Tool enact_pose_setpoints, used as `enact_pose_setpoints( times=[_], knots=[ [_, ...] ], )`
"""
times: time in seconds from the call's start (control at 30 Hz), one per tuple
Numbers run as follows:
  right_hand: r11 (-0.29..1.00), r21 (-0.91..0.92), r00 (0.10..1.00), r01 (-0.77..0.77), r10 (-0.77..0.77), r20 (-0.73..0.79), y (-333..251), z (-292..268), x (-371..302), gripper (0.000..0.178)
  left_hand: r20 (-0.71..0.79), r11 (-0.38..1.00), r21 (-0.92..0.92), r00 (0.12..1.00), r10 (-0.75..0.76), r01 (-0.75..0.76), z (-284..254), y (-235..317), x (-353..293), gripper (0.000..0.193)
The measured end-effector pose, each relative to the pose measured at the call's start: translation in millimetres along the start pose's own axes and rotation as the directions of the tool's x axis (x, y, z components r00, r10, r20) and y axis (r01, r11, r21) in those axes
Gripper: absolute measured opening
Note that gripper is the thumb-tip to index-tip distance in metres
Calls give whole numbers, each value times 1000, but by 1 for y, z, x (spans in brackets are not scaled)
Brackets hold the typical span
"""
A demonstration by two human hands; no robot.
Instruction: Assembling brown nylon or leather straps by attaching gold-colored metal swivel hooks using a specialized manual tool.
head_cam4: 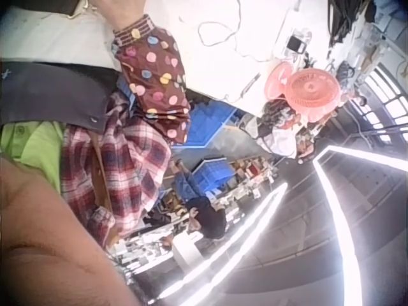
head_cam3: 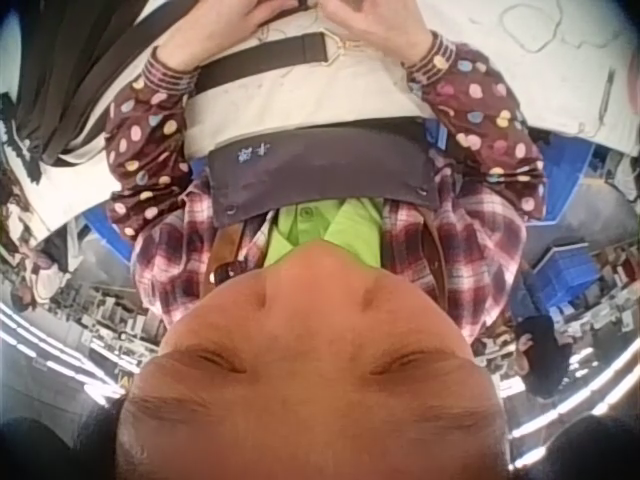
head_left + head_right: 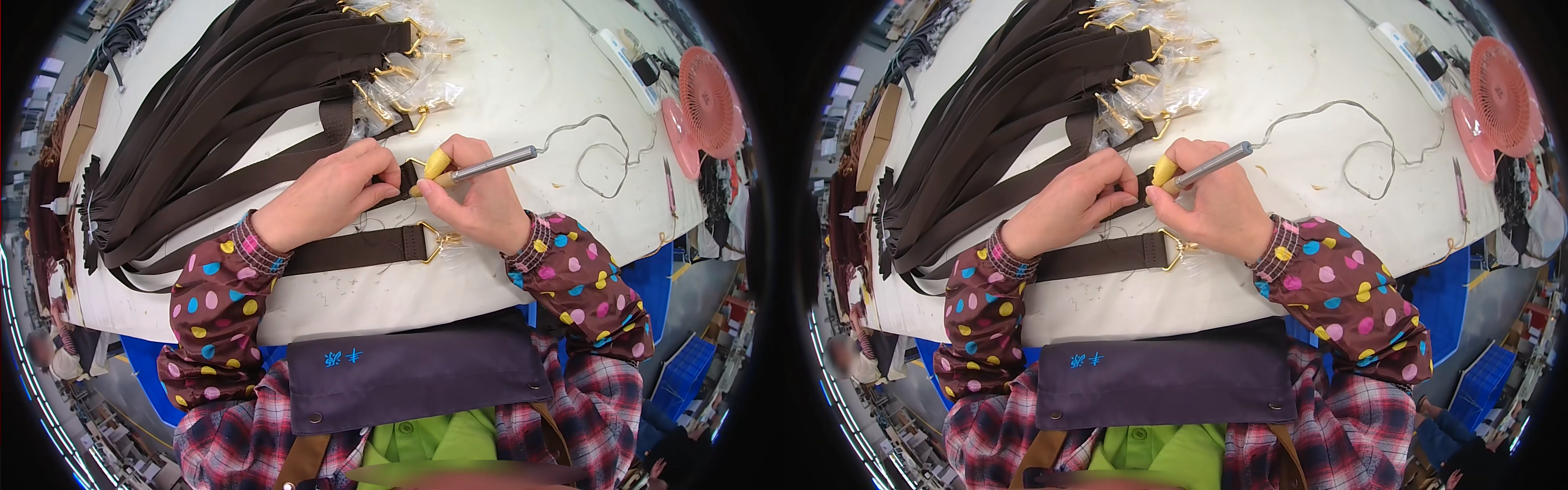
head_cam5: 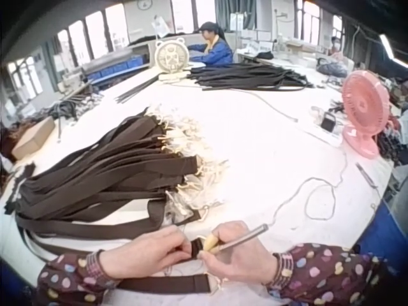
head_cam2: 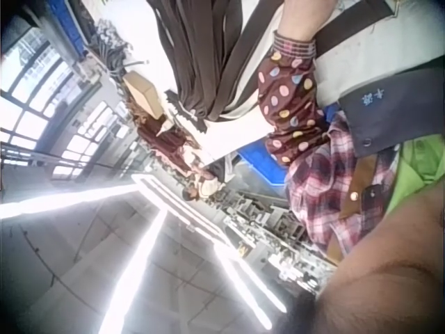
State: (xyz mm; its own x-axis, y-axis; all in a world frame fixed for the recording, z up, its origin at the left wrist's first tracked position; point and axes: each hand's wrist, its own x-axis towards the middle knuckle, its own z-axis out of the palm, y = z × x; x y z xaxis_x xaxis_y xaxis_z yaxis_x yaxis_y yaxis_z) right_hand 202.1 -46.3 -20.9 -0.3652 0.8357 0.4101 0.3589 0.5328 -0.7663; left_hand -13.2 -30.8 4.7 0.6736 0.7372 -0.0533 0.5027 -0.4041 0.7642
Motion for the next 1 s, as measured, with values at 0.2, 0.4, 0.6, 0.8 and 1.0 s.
enact_pose_setpoints(
  times=[0.2, 0.4, 0.6, 0.8, 1.0],
  knots=[
    [1000, -4, 1000, -8, 8, 7, 0, 0, 0, 24, 3, 1000, 12, 1000, -2, 2, 0, 0, 1, 11],
    [999, -4, 999, -40, 40, 20, -2, -1, -1, 23, -6, 1000, -4, 1000, -17, 17, 0, 2, 1, 12],
    [953, 248, 984, -175, 181, -1, -5, -5, -1, 19, -10, 999, 10, 999, 39, -39, 0, 3, 5, 15],
    [958, 226, 983, -174, 181, -12, -4, -5, -2, 19, 87, 996, 72, 995, 47, -53, -3, -1, 6, 13],
    [944, 260, 979, -201, 198, 38, -3, -4, -2, 19, 49, 1000, 22, 999, 10, -11, -4, 4, 6, 12]
  ],
)
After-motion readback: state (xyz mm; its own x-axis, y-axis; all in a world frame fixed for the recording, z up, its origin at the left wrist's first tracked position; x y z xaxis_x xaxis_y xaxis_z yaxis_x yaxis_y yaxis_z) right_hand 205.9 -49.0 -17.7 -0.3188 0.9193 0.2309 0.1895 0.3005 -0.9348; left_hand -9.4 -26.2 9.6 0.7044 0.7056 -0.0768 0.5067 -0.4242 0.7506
